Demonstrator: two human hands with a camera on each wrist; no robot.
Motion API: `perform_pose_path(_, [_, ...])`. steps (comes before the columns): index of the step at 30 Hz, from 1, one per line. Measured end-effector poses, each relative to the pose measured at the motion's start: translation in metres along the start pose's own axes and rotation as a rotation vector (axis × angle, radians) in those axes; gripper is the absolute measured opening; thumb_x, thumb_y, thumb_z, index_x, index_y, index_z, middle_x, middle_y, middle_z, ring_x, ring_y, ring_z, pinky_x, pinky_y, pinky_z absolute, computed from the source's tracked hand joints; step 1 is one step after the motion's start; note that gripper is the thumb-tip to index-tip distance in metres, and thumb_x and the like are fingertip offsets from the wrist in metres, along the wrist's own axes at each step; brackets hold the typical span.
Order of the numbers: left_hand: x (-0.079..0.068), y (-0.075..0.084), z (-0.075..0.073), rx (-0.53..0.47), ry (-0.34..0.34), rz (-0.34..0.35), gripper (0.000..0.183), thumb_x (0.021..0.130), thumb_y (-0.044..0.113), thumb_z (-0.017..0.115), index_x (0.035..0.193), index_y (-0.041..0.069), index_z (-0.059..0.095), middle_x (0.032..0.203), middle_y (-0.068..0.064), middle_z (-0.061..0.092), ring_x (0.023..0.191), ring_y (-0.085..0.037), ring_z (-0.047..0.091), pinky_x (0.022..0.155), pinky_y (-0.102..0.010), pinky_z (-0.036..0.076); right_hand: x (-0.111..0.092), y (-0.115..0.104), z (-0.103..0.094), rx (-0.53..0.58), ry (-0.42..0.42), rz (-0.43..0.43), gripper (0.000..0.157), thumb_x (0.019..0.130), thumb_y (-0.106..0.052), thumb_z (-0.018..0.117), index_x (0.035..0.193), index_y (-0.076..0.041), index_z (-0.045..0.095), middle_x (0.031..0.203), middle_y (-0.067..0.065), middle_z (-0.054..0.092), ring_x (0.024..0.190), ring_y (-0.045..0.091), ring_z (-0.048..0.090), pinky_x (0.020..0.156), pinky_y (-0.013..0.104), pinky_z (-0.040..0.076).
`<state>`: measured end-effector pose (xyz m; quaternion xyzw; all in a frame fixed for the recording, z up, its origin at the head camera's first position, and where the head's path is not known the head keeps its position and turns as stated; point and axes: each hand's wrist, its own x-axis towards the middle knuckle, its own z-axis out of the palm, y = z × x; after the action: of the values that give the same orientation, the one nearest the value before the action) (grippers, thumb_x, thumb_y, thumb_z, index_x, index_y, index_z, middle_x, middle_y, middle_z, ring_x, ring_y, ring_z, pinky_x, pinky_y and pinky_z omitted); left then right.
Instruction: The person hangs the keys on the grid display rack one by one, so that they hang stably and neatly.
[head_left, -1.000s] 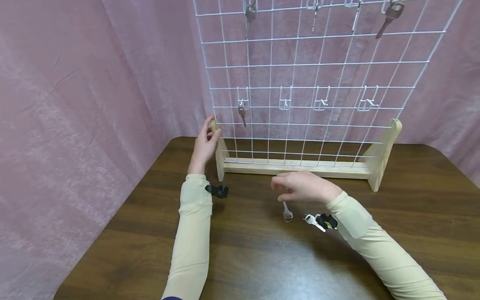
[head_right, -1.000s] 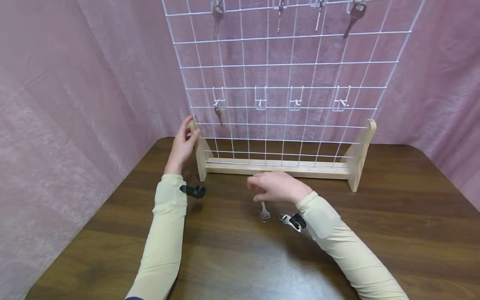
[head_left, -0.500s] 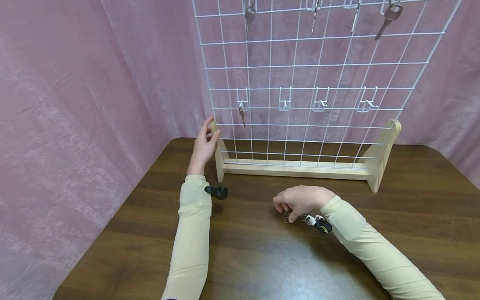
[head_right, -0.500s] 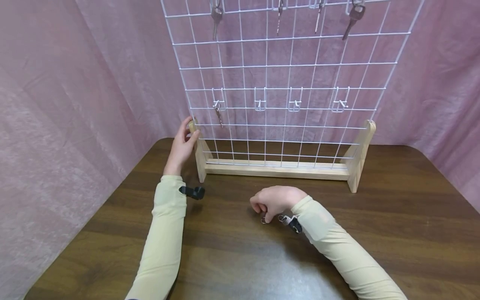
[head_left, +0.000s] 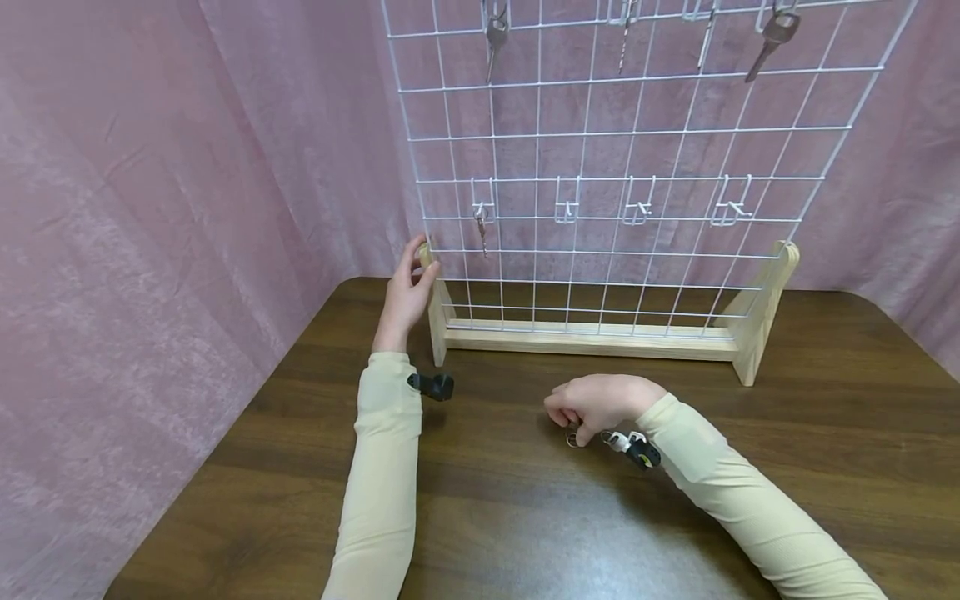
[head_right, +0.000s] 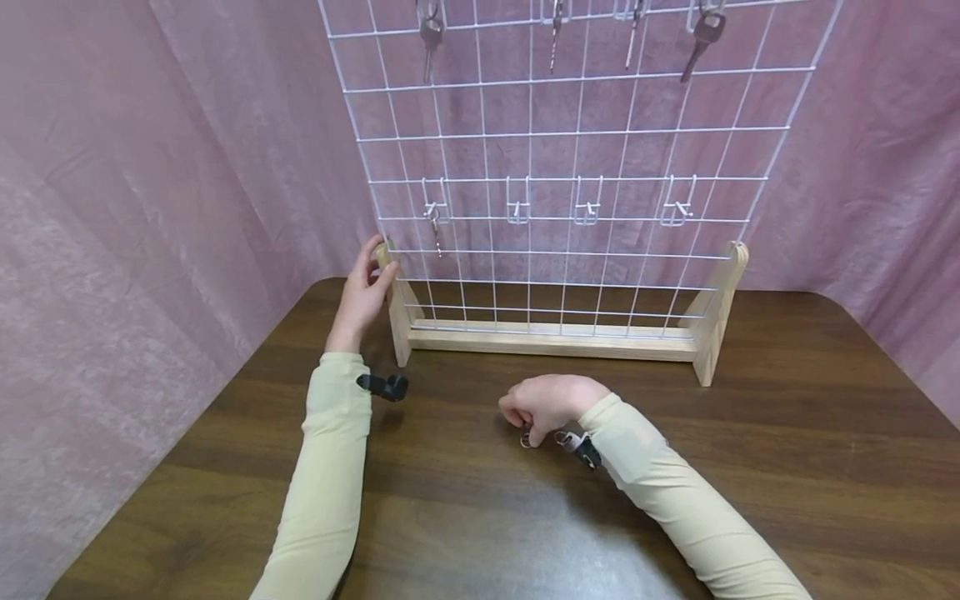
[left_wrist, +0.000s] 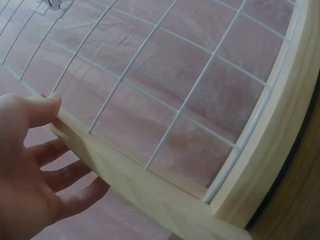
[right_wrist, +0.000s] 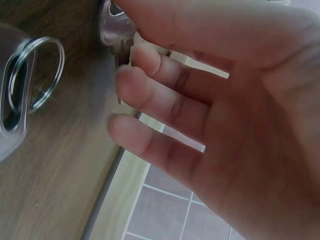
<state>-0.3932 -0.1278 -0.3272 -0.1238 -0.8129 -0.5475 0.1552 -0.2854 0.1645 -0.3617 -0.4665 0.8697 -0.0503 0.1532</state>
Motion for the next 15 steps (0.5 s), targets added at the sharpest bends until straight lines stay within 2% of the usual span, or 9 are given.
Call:
perform_pose_path(2, [0.0022,-0.0053,0.0009,0.004,0.005,0.005,0.051,0.101,0.027,0.051,0.149,0.025,0.033,0.14,-0.023,0.05,0.125,-0.039,0.053,0.102,-0.052,0.046,-0.0005,0.0001,0.0,-0.007,-0.001,-0.002,0.029,0.067,-0.005,0.078,0.076,-0.012,0.052,0.071,-0.005,0.049,0.066,0.0,0.041,0.064,0.014,0.037])
perform_pose_path(10, [0.0028,-0.0042,0.0019,0.002,0.008,-0.001,0.051,0.101,0.027,0.051,0.149,0.028,0.033,0.14,-0.023,0.05,0.124,-0.04,0.054,0.102,-0.052,0.046,-0.0028,-0.0008,-0.0022,0.061,-0.086,0.045,0.028,0.069,-0.006,0.076,0.069,-0.013,0.05,0.057,-0.014,0.039,0.055,-0.003,0.037,0.055,0.013,0.032])
perform_pose_path(15, [0.0033,-0.0057,0.0019,0.0,0.009,-0.005,0.051,0.101,0.028,0.051,0.149,0.028,0.033,0.14,-0.023,0.05,0.124,-0.04,0.054,0.102,-0.052,0.046,-0.0034,-0.0023,-0.0024,0.048,-0.1,0.063,0.026,0.072,-0.01,0.077,0.065,-0.015,0.053,0.057,-0.014,0.041,0.057,-0.003,0.038,0.055,0.014,0.033])
